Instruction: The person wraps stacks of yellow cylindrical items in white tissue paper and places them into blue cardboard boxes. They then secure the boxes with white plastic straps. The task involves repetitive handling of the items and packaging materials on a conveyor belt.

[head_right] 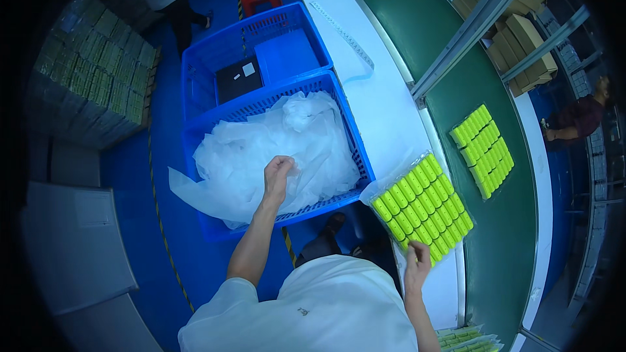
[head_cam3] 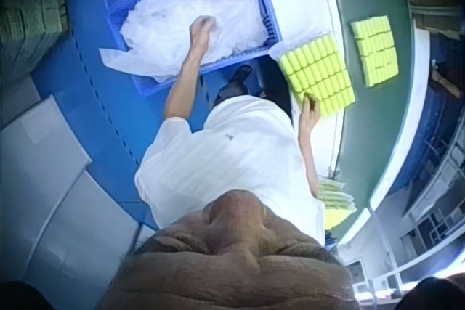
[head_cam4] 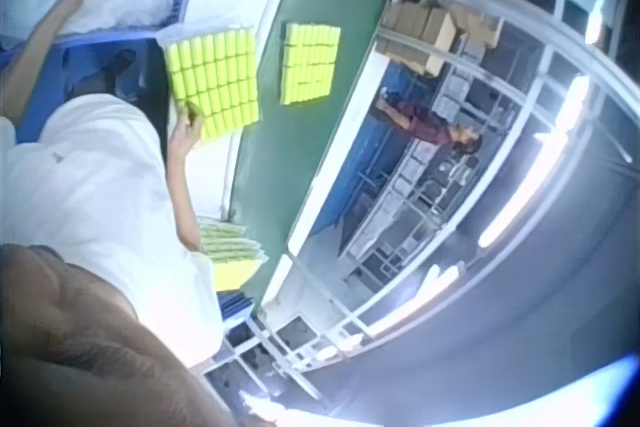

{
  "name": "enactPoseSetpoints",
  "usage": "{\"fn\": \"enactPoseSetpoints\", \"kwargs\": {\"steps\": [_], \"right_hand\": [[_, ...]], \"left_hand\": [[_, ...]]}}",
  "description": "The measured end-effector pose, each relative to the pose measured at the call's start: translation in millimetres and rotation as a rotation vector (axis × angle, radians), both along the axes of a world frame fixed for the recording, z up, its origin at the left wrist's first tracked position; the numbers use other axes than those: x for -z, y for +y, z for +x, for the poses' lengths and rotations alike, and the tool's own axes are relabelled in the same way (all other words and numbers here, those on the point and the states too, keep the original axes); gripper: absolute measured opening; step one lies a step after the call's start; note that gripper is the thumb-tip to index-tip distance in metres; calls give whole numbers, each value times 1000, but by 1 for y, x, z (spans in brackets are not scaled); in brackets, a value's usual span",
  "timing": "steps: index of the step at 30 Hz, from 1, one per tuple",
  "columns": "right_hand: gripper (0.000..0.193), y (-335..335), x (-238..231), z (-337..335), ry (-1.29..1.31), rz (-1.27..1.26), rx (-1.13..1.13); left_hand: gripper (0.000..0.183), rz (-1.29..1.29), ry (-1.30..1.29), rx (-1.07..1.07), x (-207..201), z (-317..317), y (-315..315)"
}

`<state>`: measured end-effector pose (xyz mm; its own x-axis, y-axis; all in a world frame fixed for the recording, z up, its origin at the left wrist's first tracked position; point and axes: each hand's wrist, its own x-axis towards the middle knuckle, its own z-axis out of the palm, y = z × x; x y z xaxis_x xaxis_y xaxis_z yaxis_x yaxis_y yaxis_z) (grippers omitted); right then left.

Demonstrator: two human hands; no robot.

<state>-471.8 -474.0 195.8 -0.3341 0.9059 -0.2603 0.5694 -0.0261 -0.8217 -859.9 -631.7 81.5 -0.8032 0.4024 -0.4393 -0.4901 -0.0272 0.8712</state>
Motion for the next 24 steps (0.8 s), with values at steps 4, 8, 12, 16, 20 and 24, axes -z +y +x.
{"fn": "enactPoseSetpoints", "kwargs": {"steps": [4,8,12,16,20,24], "right_hand": [[70,8,-47,-162,88,469,-728],[70,23,-83,-244,7,810,-1341],[40,35,-42,-232,-183,487,-1194],[20,25,-32,-190,100,-288,-502],[18,22,-19,-144,361,-438,-117],[17,27,-22,-94,404,-497,191]], "left_hand": [[14,48,153,431,-52,13,24],[15,80,253,696,-116,33,18],[23,53,246,571,-114,23,-8],[59,69,353,210,-86,1,-33],[75,-115,463,799,-72,0,-19],[74,-320,827,1259,-125,28,35]]}}
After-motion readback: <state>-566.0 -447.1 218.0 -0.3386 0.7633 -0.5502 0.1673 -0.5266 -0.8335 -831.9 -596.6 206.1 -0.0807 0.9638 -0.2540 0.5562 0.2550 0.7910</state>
